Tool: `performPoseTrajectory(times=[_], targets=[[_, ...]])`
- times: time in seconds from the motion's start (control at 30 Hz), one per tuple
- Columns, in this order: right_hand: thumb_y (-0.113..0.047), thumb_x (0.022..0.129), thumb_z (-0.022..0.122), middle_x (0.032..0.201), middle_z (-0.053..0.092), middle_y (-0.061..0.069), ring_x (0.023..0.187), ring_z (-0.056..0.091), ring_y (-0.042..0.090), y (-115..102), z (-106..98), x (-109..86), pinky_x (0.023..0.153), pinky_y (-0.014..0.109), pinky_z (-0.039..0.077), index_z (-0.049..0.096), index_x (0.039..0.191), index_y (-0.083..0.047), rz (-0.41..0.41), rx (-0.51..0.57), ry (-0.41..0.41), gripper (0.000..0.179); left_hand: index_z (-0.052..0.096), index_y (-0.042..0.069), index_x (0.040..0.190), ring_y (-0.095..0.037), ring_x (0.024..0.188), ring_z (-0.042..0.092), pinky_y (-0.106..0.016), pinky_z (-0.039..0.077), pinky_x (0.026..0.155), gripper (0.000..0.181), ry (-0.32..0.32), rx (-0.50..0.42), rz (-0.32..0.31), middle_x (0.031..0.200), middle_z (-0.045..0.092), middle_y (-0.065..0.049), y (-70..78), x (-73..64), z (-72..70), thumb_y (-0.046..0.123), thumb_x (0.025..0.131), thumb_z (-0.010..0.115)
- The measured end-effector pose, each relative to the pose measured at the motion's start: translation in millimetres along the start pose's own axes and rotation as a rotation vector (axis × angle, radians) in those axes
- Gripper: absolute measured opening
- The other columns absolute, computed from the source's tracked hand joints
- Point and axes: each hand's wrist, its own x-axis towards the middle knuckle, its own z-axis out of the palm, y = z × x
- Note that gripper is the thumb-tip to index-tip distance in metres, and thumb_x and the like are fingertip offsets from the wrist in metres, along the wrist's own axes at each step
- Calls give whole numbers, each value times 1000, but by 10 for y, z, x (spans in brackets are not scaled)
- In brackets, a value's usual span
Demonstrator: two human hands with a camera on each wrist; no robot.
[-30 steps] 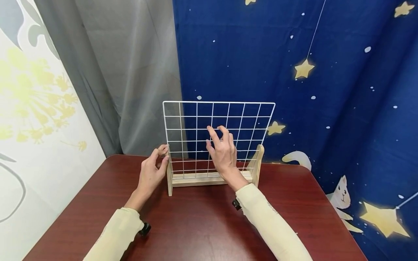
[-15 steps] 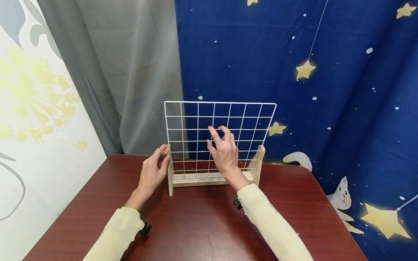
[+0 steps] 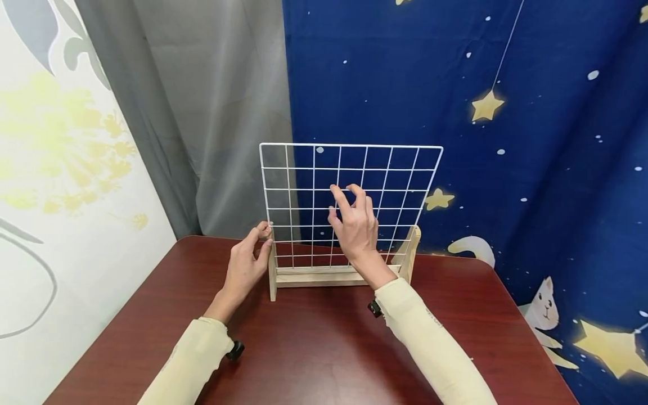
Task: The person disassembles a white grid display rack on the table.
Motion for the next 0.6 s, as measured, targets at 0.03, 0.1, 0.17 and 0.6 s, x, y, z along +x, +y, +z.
performPoseTrajectory(times=[0.03,0.1,0.17,0.6], targets=[[-22,94,77,133,62,11,87,58,25,13,-11,19,59,40,58,65,139,-28,-4,-1,-4,47,71,4,120,-25,106,76,-18,47,64,19,-2,-9,-1,140,71,-10,1,6,15,8,102,69],[-21,94,78,133,62,11,86,58,25,32,-21,53,57,39,58,65,139,-28,-17,-3,-6,47,70,4,119,-21,88,73,-14,43,61,18,0,-15,-1,138,73,-11,-6,12,32,8,102,69],[-21,94,78,133,61,11,86,59,25,40,-24,93,56,38,57,64,139,-28,-31,-4,-8,48,70,5,116,-16,72,65,-12,41,59,15,6,-18,-3,136,73,-12,-19,15,36,7,101,70],[-13,90,76,133,60,12,95,63,32,-4,-40,328,56,43,58,62,138,-26,-11,-14,-33,52,70,7,126,-15,88,71,-13,47,62,26,-53,-19,-20,129,77,-9,-40,86,-40,13,101,72]])
